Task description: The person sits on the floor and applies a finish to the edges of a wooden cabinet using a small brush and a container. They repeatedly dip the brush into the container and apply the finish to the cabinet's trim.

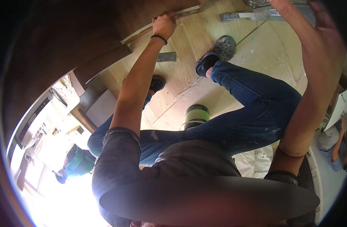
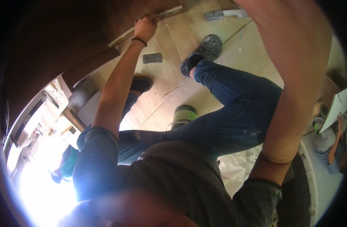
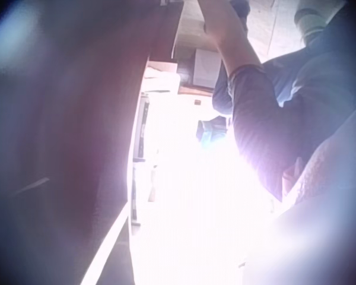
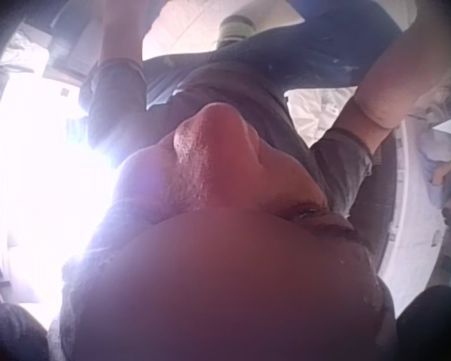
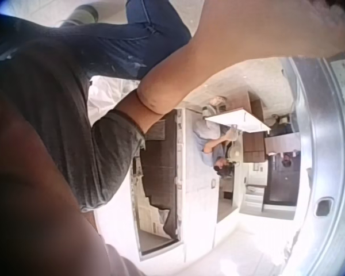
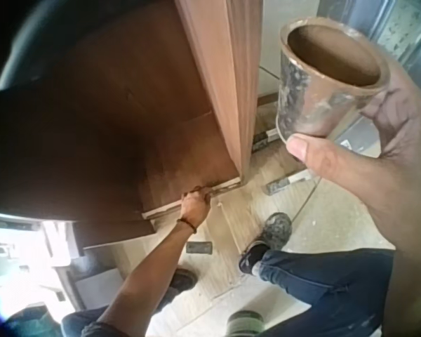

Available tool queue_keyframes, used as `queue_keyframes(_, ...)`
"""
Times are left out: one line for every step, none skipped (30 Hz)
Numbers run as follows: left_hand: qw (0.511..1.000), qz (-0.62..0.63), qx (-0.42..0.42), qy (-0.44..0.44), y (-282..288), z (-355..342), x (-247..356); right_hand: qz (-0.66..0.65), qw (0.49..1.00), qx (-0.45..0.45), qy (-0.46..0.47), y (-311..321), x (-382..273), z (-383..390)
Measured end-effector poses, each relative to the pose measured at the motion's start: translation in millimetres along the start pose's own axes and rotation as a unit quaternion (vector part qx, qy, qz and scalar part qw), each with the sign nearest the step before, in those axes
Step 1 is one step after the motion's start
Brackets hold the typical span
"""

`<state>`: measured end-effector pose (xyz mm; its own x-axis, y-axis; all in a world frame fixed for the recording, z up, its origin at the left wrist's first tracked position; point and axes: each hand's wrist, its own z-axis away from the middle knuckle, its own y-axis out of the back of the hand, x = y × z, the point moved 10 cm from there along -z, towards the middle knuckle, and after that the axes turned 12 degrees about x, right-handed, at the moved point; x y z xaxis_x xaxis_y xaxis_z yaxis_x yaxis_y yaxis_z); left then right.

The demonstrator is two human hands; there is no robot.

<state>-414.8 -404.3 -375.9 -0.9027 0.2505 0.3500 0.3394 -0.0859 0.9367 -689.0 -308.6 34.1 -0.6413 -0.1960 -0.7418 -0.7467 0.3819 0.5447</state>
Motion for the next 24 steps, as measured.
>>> queue_keyframes(1.0,-0.007,-0.007,0.001,0,1,0,0.0,1.0,0.0,-0.001,0,1,0)
queue_keyframes(1.0,-0.011,-0.002,0.003,3,3,-1,0.0,1.0,-0.002,-0.002,-1,1,0)
queue_keyframes(1.0,-0.016,0.003,0.005,7,6,-4,0.001,1.0,-0.002,-0.003,-1,1,1)
queue_keyframes(1.0,-0.02,0.008,0.006,9,7,-8,0.002,1.0,-0.002,-0.004,-1,2,1)
queue_keyframes(1.0,-0.006,0.02,0.003,12,8,-11,0.003,1.0,-0.003,-0.005,0,2,2)
queue_keyframes(0.999,0.008,0.031,0.0,16,9,-14,0.004,1.0,-0.003,-0.006,0,2,2)
queue_keyframes(0.999,0.021,0.044,-0.001,21,10,-14,0.004,1.0,-0.005,-0.006,-1,3,2)
queue_keyframes(0.999,0.02,0.043,-0.001,22,9,-13,0.004,1.0,-0.005,-0.007,-1,3,2)
queue_keyframes(0.999,0.02,0.041,-0.001,21,8,-11,0.005,1.0,-0.007,-0.008,-2,3,3)
queue_keyframes(0.999,0.019,0.042,-0.001,21,7,-9,0.005,1.0,-0.007,-0.008,-2,4,3)
queue_keyframes(0.999,0.02,0.041,-0.004,21,6,-6,0.004,1.0,-0.008,-0.008,-3,3,3)
queue_keyframes(0.999,0.021,0.04,-0.008,20,4,-2,0.005,1.0,-0.008,-0.008,-3,3,3)
queue_keyframes(0.999,0.023,0.039,-0.011,18,3,1,0.005,1.0,-0.009,-0.009,-2,3,4)
queue_keyframes(0.999,0.017,0.034,-0.011,15,2,2,0.005,1.0,-0.011,-0.009,-3,3,4)
queue_keyframes(0.999,0.011,0.028,-0.011,12,1,4,0.005,1.0,-0.01,-0.009,-3,3,4)
queue_keyframes(1.0,0.006,0.023,-0.012,9,0,5,0.007,1.0,-0.01,-0.008,-3,3,4)
queue_keyframes(1.0,0.006,0.015,-0.011,7,0,5,0.006,1.0,-0.011,-0.009,-3,2,4)
queue_keyframes(1.0,0.005,0.008,-0.01,5,1,6,0.007,1.0,-0.012,-0.01,-3,4,4)
queue_keyframes(1.0,0.005,0.001,-0.009,3,1,6,0.007,1.0,-0.012,-0.01,-2,3,4)
queue_keyframes(1.0,0.003,0.001,-0.01,2,0,6,0.007,1.0,-0.012,-0.011,-3,3,4)
queue_keyframes(1.0,0.001,0.002,-0.012,2,0,6,0.008,1.0,-0.012,-0.011,-3,3,4)
queue_keyframes(1.0,-0.002,0.003,-0.013,2,0,5,0.007,1.0,-0.012,-0.012,-2,4,5)
queue_keyframes(1.0,-0.003,0.003,-0.011,1,0,5,0.006,1.0,-0.011,-0.011,-3,3,4)
queue_keyframes(1.0,-0.005,0.004,-0.01,1,0,4,0.006,1.0,-0.012,-0.011,-3,3,5)
